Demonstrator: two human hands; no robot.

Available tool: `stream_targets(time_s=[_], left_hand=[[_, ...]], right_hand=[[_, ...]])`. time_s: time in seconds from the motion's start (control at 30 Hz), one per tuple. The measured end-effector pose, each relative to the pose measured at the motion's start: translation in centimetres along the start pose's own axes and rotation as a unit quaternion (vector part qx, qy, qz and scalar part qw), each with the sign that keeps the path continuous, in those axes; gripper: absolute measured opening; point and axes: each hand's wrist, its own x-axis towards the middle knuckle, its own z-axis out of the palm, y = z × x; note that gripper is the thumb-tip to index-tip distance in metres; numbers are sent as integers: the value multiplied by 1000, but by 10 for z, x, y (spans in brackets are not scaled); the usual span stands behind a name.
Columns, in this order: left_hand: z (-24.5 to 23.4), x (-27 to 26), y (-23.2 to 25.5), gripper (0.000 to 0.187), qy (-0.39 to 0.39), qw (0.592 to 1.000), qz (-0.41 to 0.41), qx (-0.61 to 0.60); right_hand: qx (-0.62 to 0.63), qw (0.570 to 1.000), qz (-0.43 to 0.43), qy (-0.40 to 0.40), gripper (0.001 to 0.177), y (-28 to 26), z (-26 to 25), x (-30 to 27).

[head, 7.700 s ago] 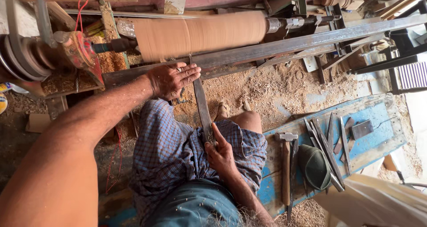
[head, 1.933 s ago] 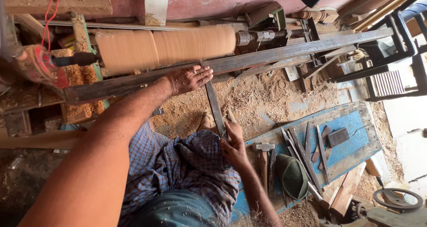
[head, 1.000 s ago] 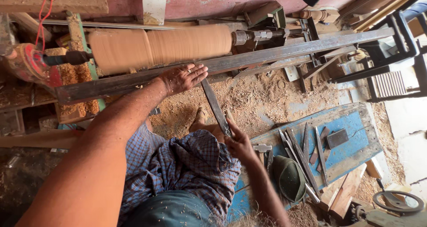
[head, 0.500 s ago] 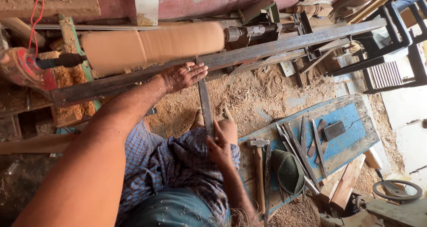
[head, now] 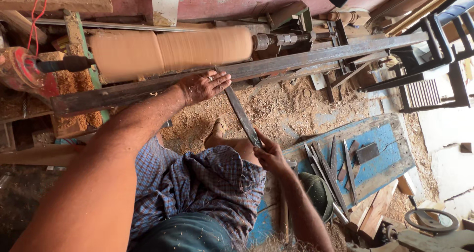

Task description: The person uses a chisel to shape a cylindrical piece of wood mounted on a lathe. They hold the chisel against the spinning wood to remove material and smooth the surface, generating wood shavings.

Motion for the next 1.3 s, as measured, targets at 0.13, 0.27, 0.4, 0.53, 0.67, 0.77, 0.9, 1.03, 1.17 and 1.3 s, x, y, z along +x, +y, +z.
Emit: stream_targets(time_s=[0.13, 0.27, 0.4, 0.53, 0.67, 0.77, 0.9, 1.03, 1.17, 1.3], left_hand=[[-1, -1, 1, 56, -6, 1000, 0, 22], [0, -3, 0, 53, 15, 1000, -10, 10], [3, 0, 0, 46, 47, 997, -20, 62], [5, -8, -1, 44, 45, 996, -5, 79], [8, -6, 2, 46, 62, 994, -7, 88], [12, -5, 4, 46, 68, 996, -7, 59], [13, -6, 6, 48, 40, 996, -6, 74], [6, -5, 2, 54, 8, 986, -2, 164], [6, -20, 2, 59, 42, 991, -14, 123], [14, -22, 2, 52, 29, 993, -7, 113]], right_hand=[[-75, 997, 16, -17, 66, -7, -28, 9], [-114, 993, 20, -37, 69, -19, -55, 25], [-100, 991, 16, -92, 68, -31, -84, 48], [-21, 991, 11, -133, 75, -34, -88, 59], [-111, 992, 55, -21, 70, -24, -60, 34], [-113, 987, 102, 57, 65, -8, -17, 11], [-116, 971, -190, 90, 74, 19, 53, -3], [42, 986, 6, 161, 70, 36, 113, -8], [44, 989, -54, 134, 72, 36, 113, -6], [-322, 824, -451, 120, 73, 20, 66, -2]])
